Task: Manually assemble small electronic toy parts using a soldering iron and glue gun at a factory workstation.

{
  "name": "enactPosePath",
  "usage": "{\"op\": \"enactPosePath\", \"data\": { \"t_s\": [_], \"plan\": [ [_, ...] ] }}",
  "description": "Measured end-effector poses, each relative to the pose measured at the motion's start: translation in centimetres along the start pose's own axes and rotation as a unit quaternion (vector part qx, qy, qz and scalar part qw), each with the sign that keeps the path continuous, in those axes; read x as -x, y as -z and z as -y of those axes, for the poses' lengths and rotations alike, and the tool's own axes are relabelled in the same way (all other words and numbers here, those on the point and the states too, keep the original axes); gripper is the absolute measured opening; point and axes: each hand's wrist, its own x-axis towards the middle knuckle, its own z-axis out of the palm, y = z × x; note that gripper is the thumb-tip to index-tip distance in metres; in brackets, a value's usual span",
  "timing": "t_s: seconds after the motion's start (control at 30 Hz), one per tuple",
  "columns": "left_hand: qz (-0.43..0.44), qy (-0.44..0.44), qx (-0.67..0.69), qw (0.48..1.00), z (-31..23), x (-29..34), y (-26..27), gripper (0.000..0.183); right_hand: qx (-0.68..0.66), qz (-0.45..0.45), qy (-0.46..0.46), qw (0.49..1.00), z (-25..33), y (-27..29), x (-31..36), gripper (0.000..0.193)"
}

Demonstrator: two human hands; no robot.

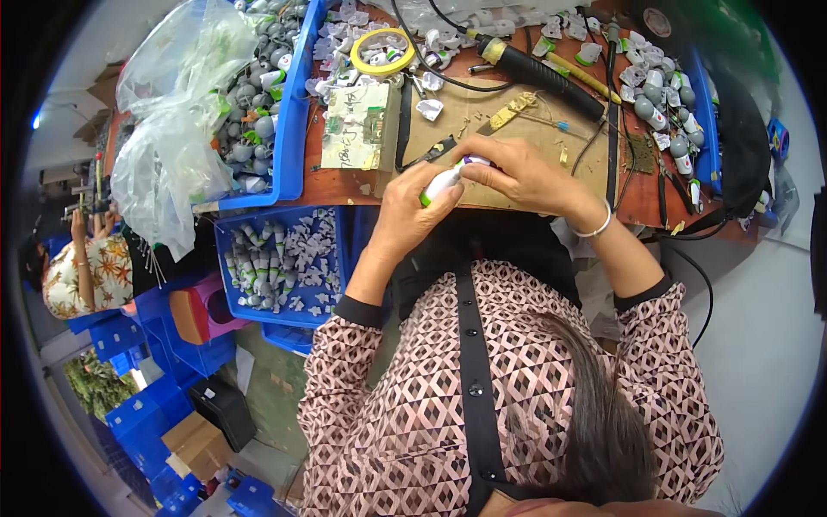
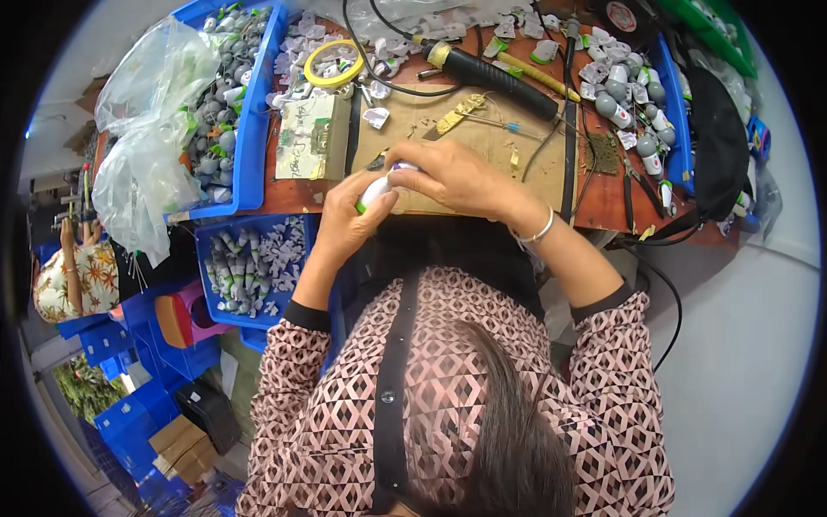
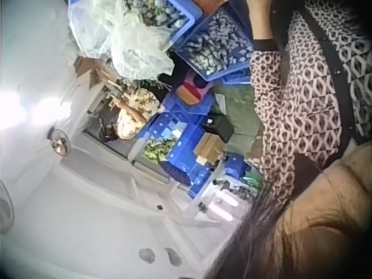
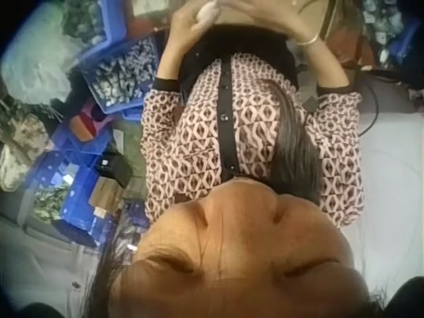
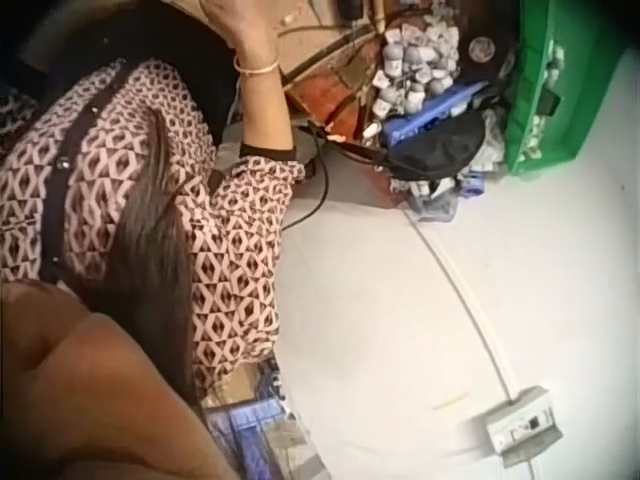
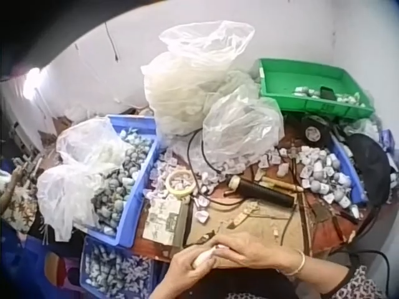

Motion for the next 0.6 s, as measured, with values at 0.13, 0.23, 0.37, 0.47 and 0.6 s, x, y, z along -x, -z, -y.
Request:
{"op": "enactPosePath", "data": {
  "t_s": [0.13,0.23,0.37,0.47,0.6],
  "plan": [
    [0.016,-0.066,-0.151,0.986,-0.4,0.1,0.9,0.017,-0.058,-0.039,-0.045,0.997,0.4,-1.7,1.0,0.027],
    [0.01,-0.096,-0.201,0.975,-0.2,0.3,0.7,0.018,-0.128,-0.105,-0.09,0.982,-0.1,-4.0,1.6,0.025],
    [0.013,-0.117,-0.232,0.966,0.2,0.8,0.8,0.015,-0.159,-0.043,-0.062,0.985,0.1,-3.7,1.8,0.026],
    [0.039,-0.076,-0.153,0.985,0.6,0.8,0.6,0.019,-0.098,-0.039,0.039,0.994,-1.8,-3.5,1.3,0.028],
    [0.193,0.231,0.324,0.897,1.1,1.4,0.6,0.049,-0.367,0.047,-0.144,0.918,0.3,-1.7,-1.2,0.033]
  ]
}}
